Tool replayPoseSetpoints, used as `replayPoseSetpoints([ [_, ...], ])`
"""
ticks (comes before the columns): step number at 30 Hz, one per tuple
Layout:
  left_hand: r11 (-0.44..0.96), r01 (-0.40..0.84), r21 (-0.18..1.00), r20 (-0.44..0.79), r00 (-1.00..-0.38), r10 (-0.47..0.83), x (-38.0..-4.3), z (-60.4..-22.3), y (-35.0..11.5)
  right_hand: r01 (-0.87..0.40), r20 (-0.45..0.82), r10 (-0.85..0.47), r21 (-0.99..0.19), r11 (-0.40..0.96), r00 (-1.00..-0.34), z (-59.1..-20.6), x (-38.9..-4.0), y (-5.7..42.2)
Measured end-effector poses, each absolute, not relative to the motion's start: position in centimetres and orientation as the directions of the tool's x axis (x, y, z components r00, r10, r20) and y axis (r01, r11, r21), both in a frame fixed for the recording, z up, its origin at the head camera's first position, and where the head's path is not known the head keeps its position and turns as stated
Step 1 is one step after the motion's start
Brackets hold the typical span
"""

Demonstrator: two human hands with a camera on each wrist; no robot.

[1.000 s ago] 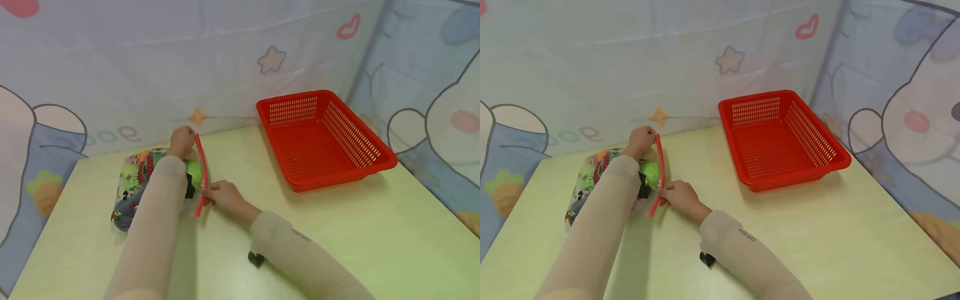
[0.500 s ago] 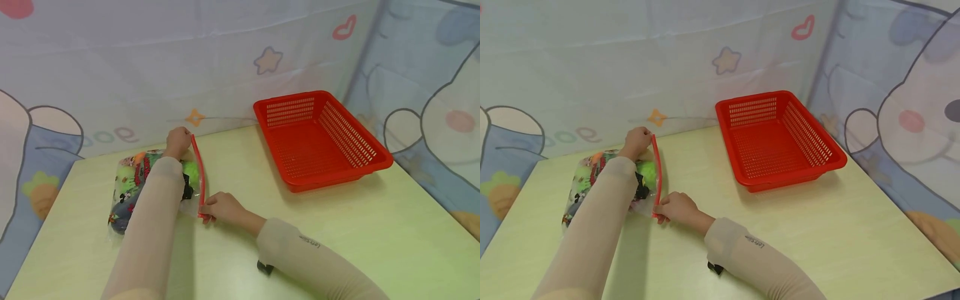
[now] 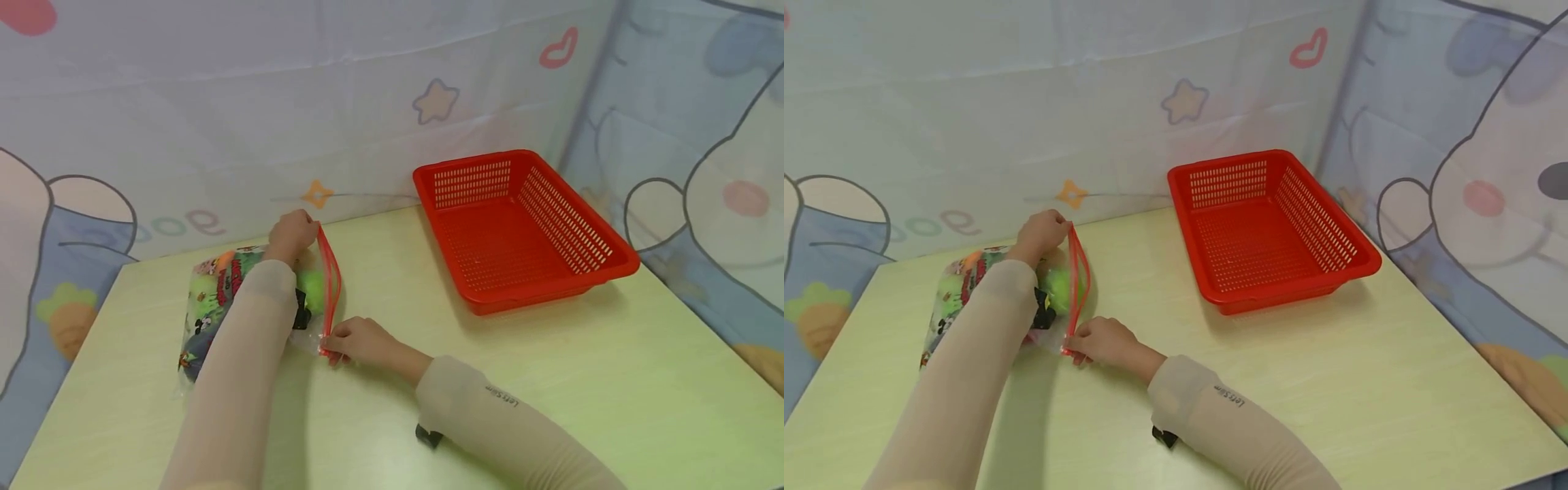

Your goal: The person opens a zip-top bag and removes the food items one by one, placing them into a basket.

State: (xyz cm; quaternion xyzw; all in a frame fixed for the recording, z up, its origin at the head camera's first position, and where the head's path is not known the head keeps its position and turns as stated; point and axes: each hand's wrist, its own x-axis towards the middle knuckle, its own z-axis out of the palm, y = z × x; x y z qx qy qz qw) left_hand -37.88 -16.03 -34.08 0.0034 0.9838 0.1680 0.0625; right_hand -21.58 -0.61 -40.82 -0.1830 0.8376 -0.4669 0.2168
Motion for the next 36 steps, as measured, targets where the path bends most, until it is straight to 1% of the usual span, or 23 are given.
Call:
replayPoseSetpoints([
  [5,0.969,0.056,0.242,-0.137,-0.986,0.091,-36.9,-32.8,-15.8,-0.119,-0.184,-0.514,-0.857,0.502,-0.838,-40.8,-21.8,-0.4],
  [9,0.977,0.146,0.156,-0.093,-0.982,0.162,-35.0,-31.6,-15.3,-0.142,-0.184,-0.514,-0.835,0.531,-0.838,-40.7,-21.8,-0.2],
  [12,0.981,0.19,0.04,-0.045,-0.98,0.192,-32.7,-30.7,-14.5,-0.137,-0.188,-0.511,-0.836,0.532,-0.839,-40.5,-21.7,-0.1],
  [14,0.98,0.193,-0.053,-0.029,-0.981,0.192,-31.0,-30.4,-13.8,-0.129,-0.19,-0.515,-0.844,0.52,-0.836,-40.4,-21.7,-0.2],
  [17,0.963,0.188,-0.193,-0.057,-0.982,0.18,-28.8,-30.6,-12.9,-0.135,-0.186,-0.52,-0.844,0.519,-0.833,-40.3,-21.5,-0.3],
  [20,0.938,0.2,-0.283,-0.095,-0.979,0.18,-27.3,-31.3,-12.4,-0.15,-0.181,-0.515,-0.83,0.537,-0.838,-40.2,-21.3,-0.2],
  [22,0.922,0.207,-0.327,-0.084,-0.978,0.19,-26.8,-31.8,-12.4,-0.159,-0.176,-0.513,-0.824,0.543,-0.84,-40.1,-21.2,-0.2],
  [25,0.908,0.211,-0.362,-0.042,-0.977,0.21,-26.3,-32.2,-12.5,-0.171,-0.165,-0.518,-0.824,0.54,-0.839,-40.2,-21.2,-0.1],
  [29,0.915,0.214,-0.343,0.0,-0.974,0.228,-25.7,-32.3,-12.8,-0.185,-0.152,-0.531,-0.829,0.527,-0.833,-40.4,-21.2,0.1],
  [32,0.933,0.211,-0.292,0.041,-0.972,0.232,-25.2,-32.2,-13.0,-0.201,-0.142,-0.549,-0.832,0.517,-0.823,-40.5,-21.3,0.8],
  [36,0.953,0.226,-0.203,0.145,-0.955,0.258,-24.5,-32.0,-13.2,-0.246,-0.115,-0.557,-0.811,0.531,-0.823,-40.1,-21.7,2.1],
])
